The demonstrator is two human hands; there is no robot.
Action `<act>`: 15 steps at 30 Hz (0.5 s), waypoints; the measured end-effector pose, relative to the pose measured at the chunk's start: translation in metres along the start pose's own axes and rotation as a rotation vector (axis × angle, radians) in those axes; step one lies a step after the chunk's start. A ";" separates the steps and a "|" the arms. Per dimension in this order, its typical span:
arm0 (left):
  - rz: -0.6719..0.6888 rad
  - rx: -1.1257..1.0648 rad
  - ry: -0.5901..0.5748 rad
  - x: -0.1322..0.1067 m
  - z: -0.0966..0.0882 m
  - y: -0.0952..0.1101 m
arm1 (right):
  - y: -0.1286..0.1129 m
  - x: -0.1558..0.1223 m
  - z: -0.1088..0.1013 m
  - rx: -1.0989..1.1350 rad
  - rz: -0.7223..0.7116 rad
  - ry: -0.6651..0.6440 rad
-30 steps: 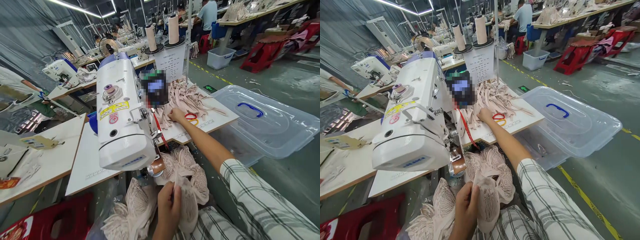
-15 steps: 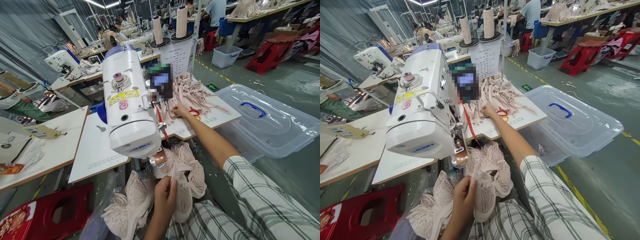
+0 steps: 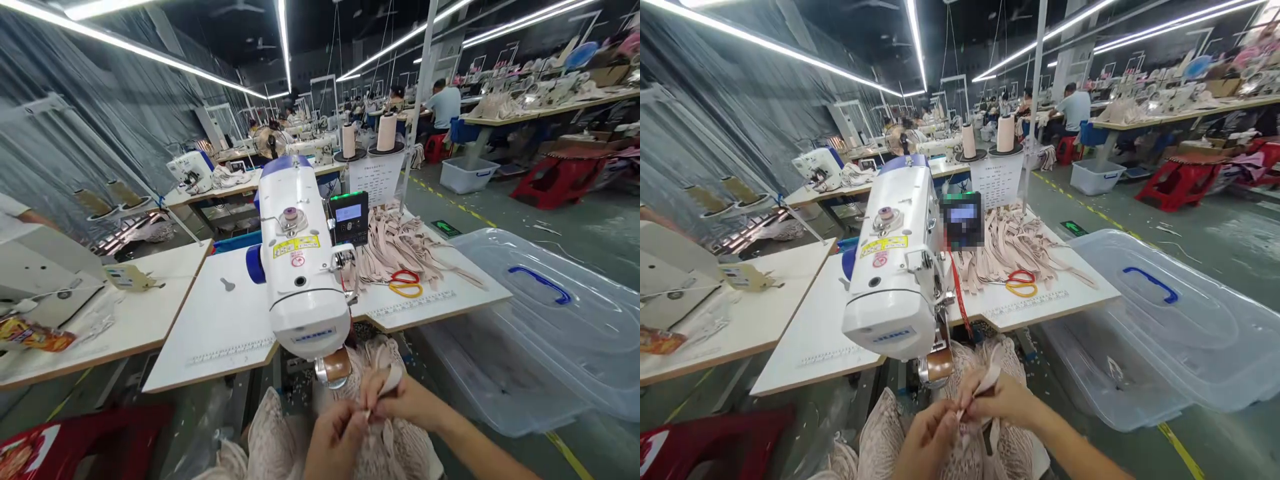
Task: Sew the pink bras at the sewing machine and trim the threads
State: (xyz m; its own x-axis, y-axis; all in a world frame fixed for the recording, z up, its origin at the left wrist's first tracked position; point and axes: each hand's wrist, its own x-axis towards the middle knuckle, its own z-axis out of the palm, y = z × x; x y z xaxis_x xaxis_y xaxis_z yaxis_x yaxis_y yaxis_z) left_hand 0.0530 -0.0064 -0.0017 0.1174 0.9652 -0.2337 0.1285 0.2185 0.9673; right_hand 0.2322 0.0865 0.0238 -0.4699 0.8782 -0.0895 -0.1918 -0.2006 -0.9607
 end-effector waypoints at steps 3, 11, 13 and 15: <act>-0.045 -0.042 -0.040 0.006 0.002 0.007 | 0.011 -0.022 0.014 0.036 0.026 -0.083; 0.034 0.086 0.091 0.005 0.013 0.005 | 0.032 -0.045 0.021 0.340 0.276 -0.139; 0.038 0.112 0.101 0.007 0.019 0.000 | 0.033 -0.045 0.019 0.289 0.269 -0.018; 0.035 0.118 0.141 0.008 0.023 -0.005 | 0.032 -0.047 0.019 0.162 0.237 0.036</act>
State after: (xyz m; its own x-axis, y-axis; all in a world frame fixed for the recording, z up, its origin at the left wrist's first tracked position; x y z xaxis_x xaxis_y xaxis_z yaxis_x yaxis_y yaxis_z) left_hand 0.0764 -0.0034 -0.0105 -0.0146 0.9844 -0.1755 0.2420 0.1738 0.9546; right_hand 0.2317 0.0305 0.0022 -0.4880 0.8128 -0.3181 -0.2172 -0.4661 -0.8577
